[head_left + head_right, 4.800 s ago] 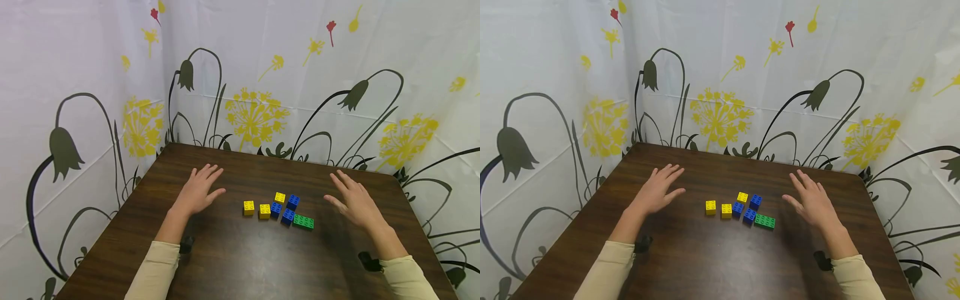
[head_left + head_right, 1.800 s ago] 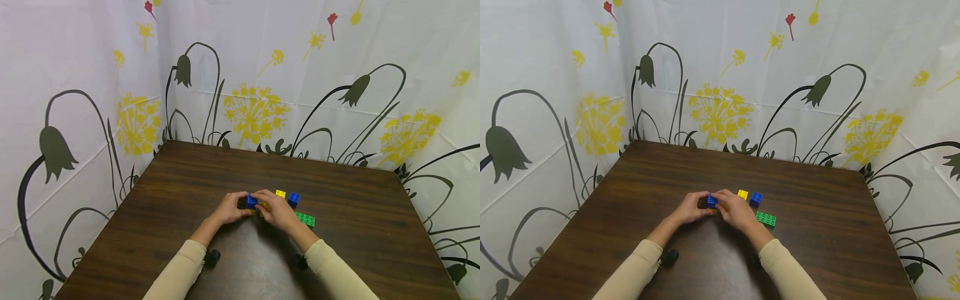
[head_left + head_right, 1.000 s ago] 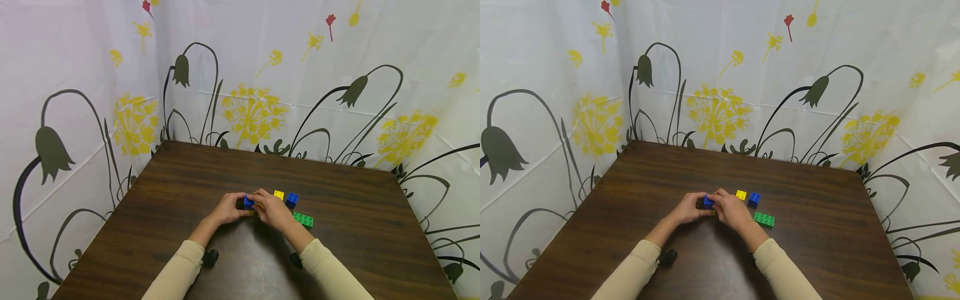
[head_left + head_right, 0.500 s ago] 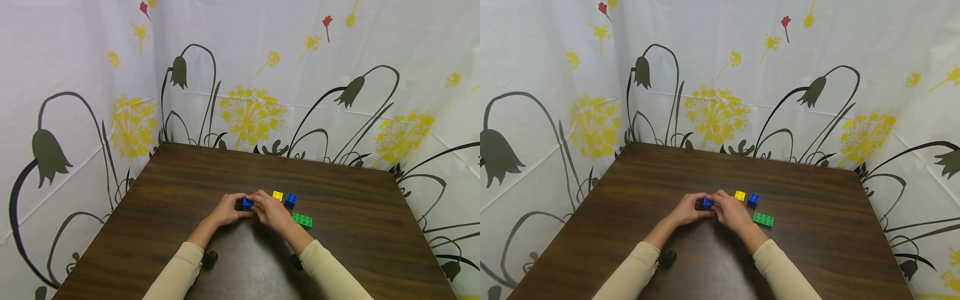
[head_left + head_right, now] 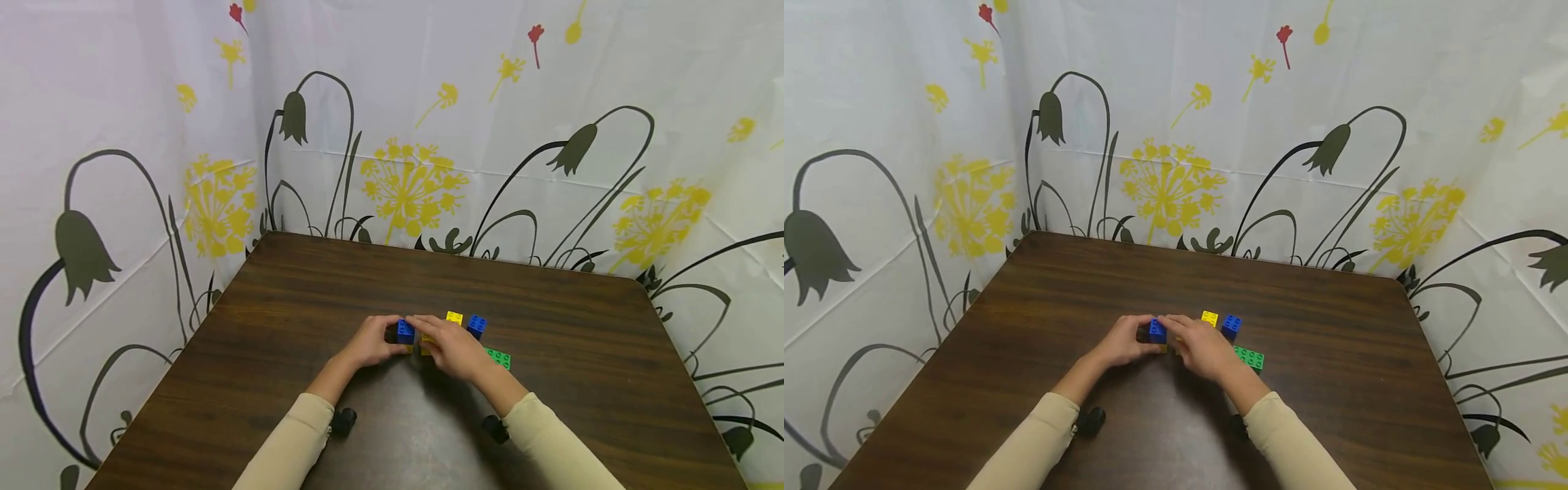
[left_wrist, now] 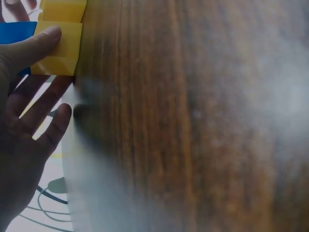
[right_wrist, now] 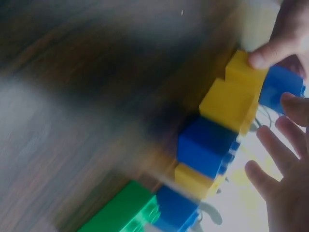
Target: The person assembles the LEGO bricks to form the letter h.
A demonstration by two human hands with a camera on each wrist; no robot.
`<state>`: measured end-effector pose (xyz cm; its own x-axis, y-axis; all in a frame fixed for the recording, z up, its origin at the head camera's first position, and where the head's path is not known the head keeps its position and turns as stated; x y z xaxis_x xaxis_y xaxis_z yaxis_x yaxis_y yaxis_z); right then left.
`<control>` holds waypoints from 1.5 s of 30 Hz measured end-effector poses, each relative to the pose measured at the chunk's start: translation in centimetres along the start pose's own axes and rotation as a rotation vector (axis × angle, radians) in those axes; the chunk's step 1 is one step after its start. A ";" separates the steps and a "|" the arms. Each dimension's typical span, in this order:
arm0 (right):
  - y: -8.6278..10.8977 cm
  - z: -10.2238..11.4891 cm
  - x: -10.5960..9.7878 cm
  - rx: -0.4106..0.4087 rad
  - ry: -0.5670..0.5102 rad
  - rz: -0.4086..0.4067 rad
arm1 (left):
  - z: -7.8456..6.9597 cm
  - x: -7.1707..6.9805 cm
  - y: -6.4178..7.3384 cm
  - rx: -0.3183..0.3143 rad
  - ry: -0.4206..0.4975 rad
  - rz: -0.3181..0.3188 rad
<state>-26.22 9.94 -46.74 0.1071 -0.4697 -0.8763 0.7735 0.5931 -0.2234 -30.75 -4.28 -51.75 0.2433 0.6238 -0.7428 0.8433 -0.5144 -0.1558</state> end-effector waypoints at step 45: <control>5.4 -10.2 -2.8 0.381 0.035 -0.161 | -4.0 2.4 2.6 -0.152 0.075 -0.208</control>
<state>-28.74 21.10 -49.83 -0.0504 -0.5106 -0.8584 0.9551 0.2266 -0.1909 -26.08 -1.74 -51.27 0.0871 0.7515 -0.6540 0.9399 -0.2795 -0.1960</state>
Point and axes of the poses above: each hand's wrist, its own y-axis away from the middle knuckle, its own x-axis out of the palm, z = x × y, the point moved 7 cm from there along -y, towards the middle knuckle, and after that the axes turned 3 degrees about -y, right-handed, at the moved point
